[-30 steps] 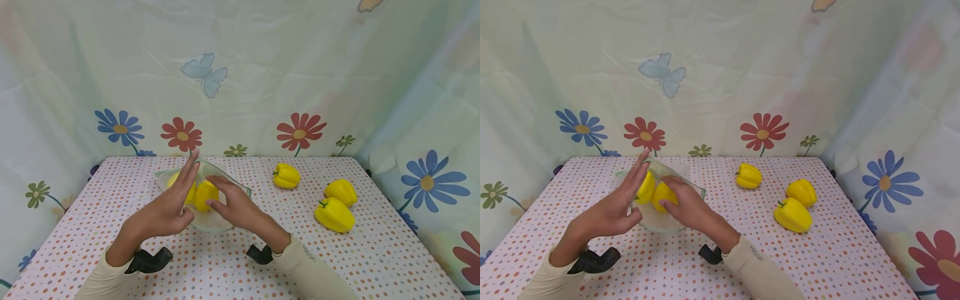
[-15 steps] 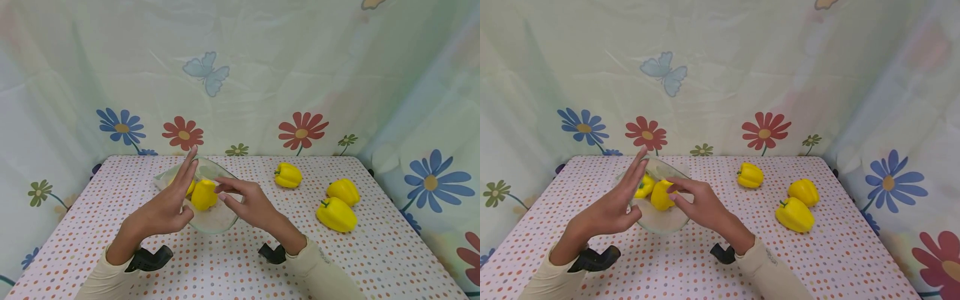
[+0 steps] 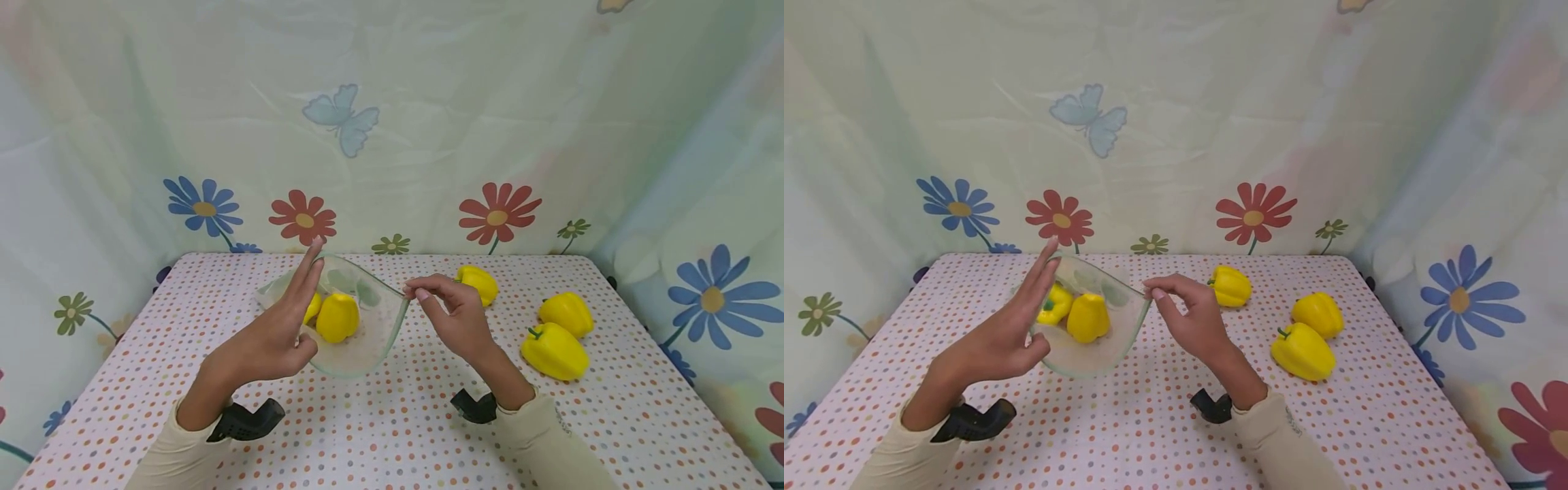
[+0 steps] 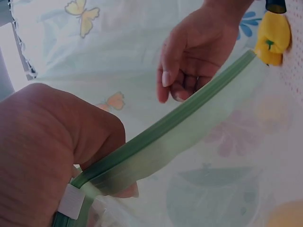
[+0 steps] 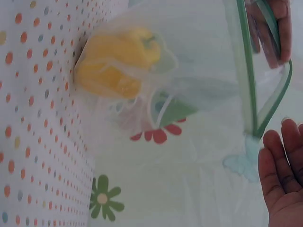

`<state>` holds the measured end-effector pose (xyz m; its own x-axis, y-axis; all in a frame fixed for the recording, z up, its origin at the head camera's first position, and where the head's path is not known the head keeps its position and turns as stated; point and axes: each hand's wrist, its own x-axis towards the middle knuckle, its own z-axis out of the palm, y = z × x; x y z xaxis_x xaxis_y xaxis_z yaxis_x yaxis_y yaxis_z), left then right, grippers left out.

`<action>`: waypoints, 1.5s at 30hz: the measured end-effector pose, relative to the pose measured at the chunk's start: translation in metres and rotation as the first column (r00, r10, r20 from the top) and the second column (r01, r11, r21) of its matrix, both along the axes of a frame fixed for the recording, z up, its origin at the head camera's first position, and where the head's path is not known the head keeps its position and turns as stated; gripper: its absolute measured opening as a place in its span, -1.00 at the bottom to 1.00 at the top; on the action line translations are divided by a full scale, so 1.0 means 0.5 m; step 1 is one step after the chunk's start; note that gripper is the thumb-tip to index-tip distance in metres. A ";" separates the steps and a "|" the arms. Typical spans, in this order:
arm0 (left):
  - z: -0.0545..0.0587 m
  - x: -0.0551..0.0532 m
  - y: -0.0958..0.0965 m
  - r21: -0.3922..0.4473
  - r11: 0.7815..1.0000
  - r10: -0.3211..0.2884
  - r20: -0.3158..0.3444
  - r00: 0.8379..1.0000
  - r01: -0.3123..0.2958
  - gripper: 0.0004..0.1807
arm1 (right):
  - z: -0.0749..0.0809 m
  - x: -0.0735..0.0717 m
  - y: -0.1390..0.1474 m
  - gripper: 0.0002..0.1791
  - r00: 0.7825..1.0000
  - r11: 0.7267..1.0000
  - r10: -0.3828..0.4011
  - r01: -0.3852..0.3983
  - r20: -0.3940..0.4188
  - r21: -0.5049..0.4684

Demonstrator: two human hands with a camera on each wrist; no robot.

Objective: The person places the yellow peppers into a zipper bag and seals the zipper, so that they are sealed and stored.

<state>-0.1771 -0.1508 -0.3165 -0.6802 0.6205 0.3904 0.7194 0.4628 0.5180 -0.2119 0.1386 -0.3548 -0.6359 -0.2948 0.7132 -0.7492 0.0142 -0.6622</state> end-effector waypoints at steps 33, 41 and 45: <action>0.000 -0.001 -0.005 -0.002 1.000 -0.005 -0.021 1.000 0.005 0.15 | -0.124 -0.122 0.160 -0.28 0.759 0.741 -0.614 0.459 0.217 0.490; 0.001 -0.003 -0.006 0.006 1.000 -0.005 -0.016 1.000 0.005 0.15 | -0.146 -0.137 0.184 -0.18 0.704 0.725 -0.654 0.479 0.277 0.494; 0.002 -0.004 -0.006 0.006 1.000 -0.006 -0.013 1.000 0.006 0.15 | -0.151 -0.139 0.192 -0.11 0.668 0.737 -0.655 0.460 0.353 0.495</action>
